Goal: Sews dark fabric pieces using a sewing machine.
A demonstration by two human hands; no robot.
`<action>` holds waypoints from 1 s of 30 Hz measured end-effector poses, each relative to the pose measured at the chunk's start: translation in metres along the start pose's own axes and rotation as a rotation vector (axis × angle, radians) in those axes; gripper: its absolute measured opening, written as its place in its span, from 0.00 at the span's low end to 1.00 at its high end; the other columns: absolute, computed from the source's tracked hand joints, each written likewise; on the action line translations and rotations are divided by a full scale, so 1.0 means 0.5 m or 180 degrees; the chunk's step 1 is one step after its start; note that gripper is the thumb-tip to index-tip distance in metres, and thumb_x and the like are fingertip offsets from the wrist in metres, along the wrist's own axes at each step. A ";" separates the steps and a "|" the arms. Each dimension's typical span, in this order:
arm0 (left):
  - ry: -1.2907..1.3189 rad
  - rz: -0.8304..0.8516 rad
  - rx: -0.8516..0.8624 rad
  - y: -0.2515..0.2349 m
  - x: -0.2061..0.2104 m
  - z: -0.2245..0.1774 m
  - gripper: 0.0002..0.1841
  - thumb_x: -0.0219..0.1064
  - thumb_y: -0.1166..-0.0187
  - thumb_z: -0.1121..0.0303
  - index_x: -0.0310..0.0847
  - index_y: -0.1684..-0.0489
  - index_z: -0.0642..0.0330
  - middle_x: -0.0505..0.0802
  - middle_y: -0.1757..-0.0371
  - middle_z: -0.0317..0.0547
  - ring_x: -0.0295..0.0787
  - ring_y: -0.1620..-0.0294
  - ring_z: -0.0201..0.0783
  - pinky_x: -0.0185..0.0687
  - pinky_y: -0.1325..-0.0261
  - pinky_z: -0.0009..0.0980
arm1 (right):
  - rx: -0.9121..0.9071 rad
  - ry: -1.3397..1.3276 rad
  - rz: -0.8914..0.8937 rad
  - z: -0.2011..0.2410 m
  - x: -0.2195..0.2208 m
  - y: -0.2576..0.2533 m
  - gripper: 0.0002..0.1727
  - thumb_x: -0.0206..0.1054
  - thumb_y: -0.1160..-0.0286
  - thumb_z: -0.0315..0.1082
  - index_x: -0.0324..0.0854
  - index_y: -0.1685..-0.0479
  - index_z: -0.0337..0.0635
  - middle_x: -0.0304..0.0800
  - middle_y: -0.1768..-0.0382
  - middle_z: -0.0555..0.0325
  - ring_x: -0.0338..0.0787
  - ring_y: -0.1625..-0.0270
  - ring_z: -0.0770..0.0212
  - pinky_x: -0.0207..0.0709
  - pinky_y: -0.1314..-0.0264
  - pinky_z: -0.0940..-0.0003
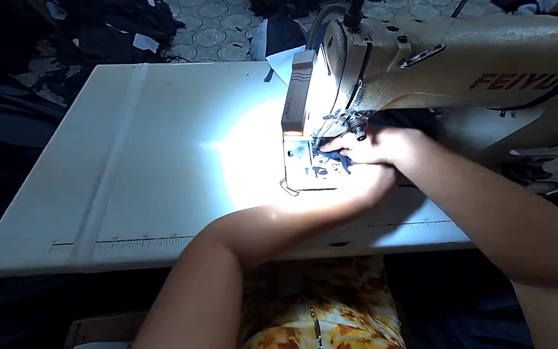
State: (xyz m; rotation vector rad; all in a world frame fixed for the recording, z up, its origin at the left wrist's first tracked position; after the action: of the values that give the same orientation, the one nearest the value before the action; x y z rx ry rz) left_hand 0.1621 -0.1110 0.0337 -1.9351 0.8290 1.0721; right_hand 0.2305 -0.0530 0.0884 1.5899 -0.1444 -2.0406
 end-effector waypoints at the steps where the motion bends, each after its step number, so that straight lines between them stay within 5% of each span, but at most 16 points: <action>1: 0.0021 0.0695 -0.0141 0.010 -0.024 -0.020 0.10 0.61 0.16 0.74 0.89 0.57 0.70 0.94 0.58 0.61 0.93 0.52 0.59 0.88 0.52 0.56 | -0.0023 0.0206 -0.0090 0.009 0.015 0.009 0.26 0.60 0.18 0.24 0.80 0.21 0.49 0.84 0.29 0.40 0.82 0.26 0.38 0.69 0.23 0.39; 2: -0.0027 0.1135 -0.0054 0.035 -0.046 -0.030 0.09 0.62 0.17 0.75 0.89 0.56 0.70 0.93 0.57 0.62 0.92 0.50 0.61 0.86 0.51 0.58 | 0.0021 0.0487 -0.0045 0.025 0.028 0.020 0.27 0.60 0.16 0.27 0.75 0.17 0.48 0.80 0.26 0.38 0.79 0.23 0.37 0.69 0.22 0.39; 5: -0.0431 0.1234 0.0655 0.131 -0.071 -0.018 0.12 0.57 0.15 0.74 0.86 0.44 0.68 0.92 0.50 0.58 0.90 0.42 0.55 0.85 0.41 0.46 | 0.0331 0.0934 0.0081 0.079 0.064 0.046 0.29 0.60 0.12 0.34 0.66 0.12 0.40 0.79 0.31 0.34 0.84 0.32 0.36 0.78 0.34 0.41; 9: 0.0103 0.0087 0.1230 0.196 -0.062 0.034 0.15 0.58 0.19 0.79 0.90 0.44 0.69 0.95 0.44 0.56 0.92 0.37 0.50 0.82 0.29 0.41 | 0.0697 0.1003 0.0131 0.112 0.084 0.051 0.31 0.55 0.08 0.41 0.60 0.10 0.36 0.83 0.35 0.36 0.86 0.35 0.37 0.78 0.37 0.44; 25: 0.0266 0.0286 0.1272 0.172 -0.075 0.059 0.14 0.60 0.19 0.78 0.90 0.43 0.69 0.95 0.39 0.57 0.90 0.32 0.53 0.80 0.27 0.45 | 0.0742 0.0677 -0.0049 0.088 0.072 0.023 0.32 0.59 0.10 0.44 0.63 0.10 0.43 0.84 0.32 0.37 0.84 0.30 0.36 0.76 0.35 0.38; 27: 0.0300 0.0290 0.1286 0.168 -0.072 0.066 0.15 0.61 0.21 0.78 0.90 0.42 0.69 0.94 0.38 0.57 0.89 0.31 0.55 0.80 0.27 0.46 | 0.0352 0.0440 -0.0599 0.069 0.077 0.031 0.25 0.59 0.10 0.39 0.76 0.19 0.39 0.87 0.36 0.36 0.86 0.31 0.37 0.76 0.33 0.38; 28: 0.0321 0.0322 0.1253 0.170 -0.070 0.067 0.16 0.61 0.22 0.78 0.90 0.41 0.69 0.93 0.37 0.59 0.88 0.29 0.56 0.78 0.25 0.47 | -0.0012 0.0226 -0.1228 0.054 0.083 0.044 0.18 0.60 0.13 0.34 0.86 0.33 0.35 0.90 0.43 0.36 0.89 0.37 0.38 0.79 0.36 0.39; 30: 0.0416 0.0378 0.1161 0.175 -0.067 0.069 0.17 0.60 0.22 0.79 0.88 0.37 0.69 0.91 0.33 0.61 0.85 0.25 0.59 0.74 0.20 0.49 | -0.0734 -0.0026 -0.2615 0.026 0.084 0.086 0.12 0.61 0.21 0.28 0.90 0.59 0.30 0.92 0.59 0.38 0.93 0.52 0.42 0.85 0.48 0.47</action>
State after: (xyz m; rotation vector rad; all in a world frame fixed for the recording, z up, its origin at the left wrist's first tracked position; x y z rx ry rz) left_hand 0.0632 -0.1195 0.0243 -1.6750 1.1386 0.8003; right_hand 0.2269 -0.1126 0.0732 1.6393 0.8427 -2.5160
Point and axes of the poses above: each hand's wrist, its own y-axis away from the middle knuckle, its own x-axis out of the palm, z = x × y, the point moved 3 cm from there along -y, towards the middle knuckle
